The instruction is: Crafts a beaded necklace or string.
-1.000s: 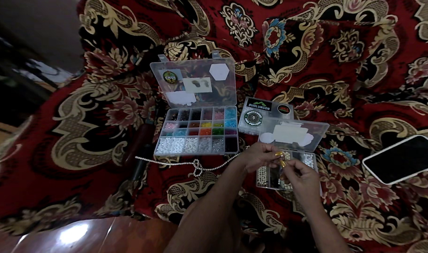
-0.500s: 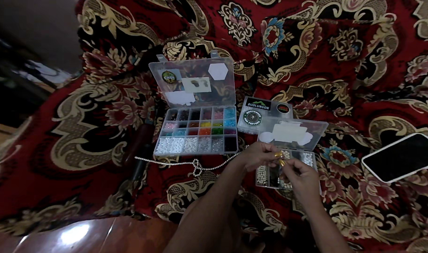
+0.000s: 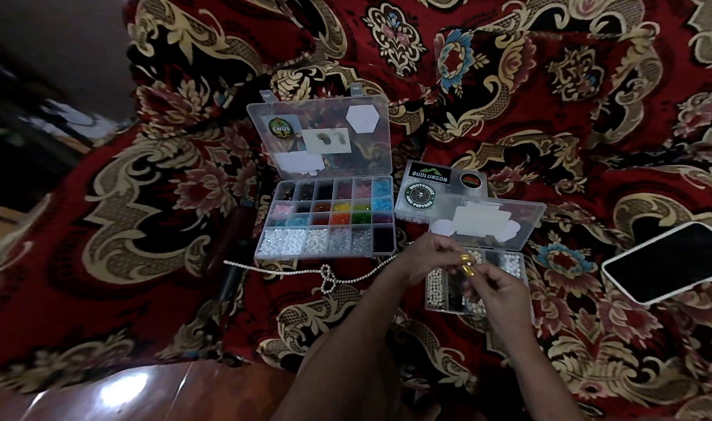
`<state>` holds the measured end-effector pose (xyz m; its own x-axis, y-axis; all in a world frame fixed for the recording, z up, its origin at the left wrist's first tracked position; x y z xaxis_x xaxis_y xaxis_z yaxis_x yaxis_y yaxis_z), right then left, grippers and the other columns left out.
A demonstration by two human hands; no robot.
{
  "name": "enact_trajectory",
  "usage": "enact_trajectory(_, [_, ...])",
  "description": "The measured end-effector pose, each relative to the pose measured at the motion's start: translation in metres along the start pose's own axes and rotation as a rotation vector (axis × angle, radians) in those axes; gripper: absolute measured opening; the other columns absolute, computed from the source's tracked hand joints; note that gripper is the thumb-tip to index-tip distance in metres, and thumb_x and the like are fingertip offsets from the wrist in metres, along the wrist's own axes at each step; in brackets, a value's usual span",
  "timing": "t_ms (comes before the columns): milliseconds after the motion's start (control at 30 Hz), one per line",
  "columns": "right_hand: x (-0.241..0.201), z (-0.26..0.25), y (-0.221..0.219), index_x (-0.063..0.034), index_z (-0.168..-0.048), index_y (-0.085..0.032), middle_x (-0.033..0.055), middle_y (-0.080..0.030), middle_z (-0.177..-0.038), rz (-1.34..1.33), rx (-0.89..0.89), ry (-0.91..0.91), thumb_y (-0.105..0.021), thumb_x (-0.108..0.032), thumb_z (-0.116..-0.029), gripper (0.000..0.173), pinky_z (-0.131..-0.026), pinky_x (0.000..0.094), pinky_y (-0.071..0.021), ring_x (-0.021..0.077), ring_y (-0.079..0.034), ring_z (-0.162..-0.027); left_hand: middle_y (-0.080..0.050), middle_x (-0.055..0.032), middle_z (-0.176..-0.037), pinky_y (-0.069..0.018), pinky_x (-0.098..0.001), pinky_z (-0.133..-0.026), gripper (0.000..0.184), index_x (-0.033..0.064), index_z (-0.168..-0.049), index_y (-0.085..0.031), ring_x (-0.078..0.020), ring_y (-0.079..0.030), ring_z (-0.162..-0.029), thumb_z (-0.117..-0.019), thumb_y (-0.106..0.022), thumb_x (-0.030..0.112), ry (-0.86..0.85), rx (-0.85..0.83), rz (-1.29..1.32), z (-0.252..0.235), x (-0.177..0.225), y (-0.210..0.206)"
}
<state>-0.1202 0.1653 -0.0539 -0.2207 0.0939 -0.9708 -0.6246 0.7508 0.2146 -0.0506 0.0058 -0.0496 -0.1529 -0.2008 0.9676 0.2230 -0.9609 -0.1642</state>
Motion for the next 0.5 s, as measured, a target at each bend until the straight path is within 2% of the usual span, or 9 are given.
enact_trajectory(200, [0.0007,-0.0014,-0.0005,0.0050,-0.111,-0.072,0.0043,-0.075,-0.086,-0.034,-0.006,-0.036,-0.063,-0.008,-0.0950,0.022,-0.061,0.0209,-0.0612,0.0050,-0.070,-0.063,-0.067,-0.0038,-0.105,-0.0534,-0.0239,-0.088,0.010,-0.0026,-0.097,-0.071,-0.0048,-0.063,-0.097,-0.0947,-0.064,0.004,-0.208,0.085,-0.086,-0.0022,0.0014,-0.0001])
enact_trajectory(400, [0.0011,-0.0012,-0.0007,0.0023,-0.104,-0.074,0.0016,-0.075,-0.082,-0.043,0.018,0.010,-0.061,-0.007,-0.0951,0.018,-0.060,0.0201,-0.0609,0.0043,-0.069,-0.062,-0.068,-0.0041,-0.106,-0.0533,-0.0232,-0.088,0.010,-0.0025,-0.096,-0.072,-0.0048,-0.063,-0.098,-0.0943,-0.065,0.004,-0.241,0.073,-0.105,-0.0023,0.0019,0.0007])
enact_trajectory(500, [0.0000,-0.0008,0.0005,0.0018,-0.103,-0.074,0.0001,-0.074,-0.080,-0.051,0.029,0.033,-0.060,-0.006,-0.0953,0.018,-0.059,0.0189,-0.0604,0.0033,-0.069,-0.062,-0.068,-0.0062,-0.103,-0.0540,-0.0224,-0.083,0.015,-0.0028,-0.102,-0.072,-0.0049,-0.064,-0.090,-0.0958,-0.065,0.009,-0.199,0.175,-0.279,0.0013,0.0063,0.0027])
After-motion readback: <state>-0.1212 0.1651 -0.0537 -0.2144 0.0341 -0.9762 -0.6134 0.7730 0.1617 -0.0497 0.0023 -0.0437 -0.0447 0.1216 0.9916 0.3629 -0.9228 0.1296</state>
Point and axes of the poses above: each hand's wrist, its own z-axis away from the middle knuckle, its own y-axis out of the back of the hand, x = y × z, the point moved 2 cm from there along -z, towards the middle knuckle
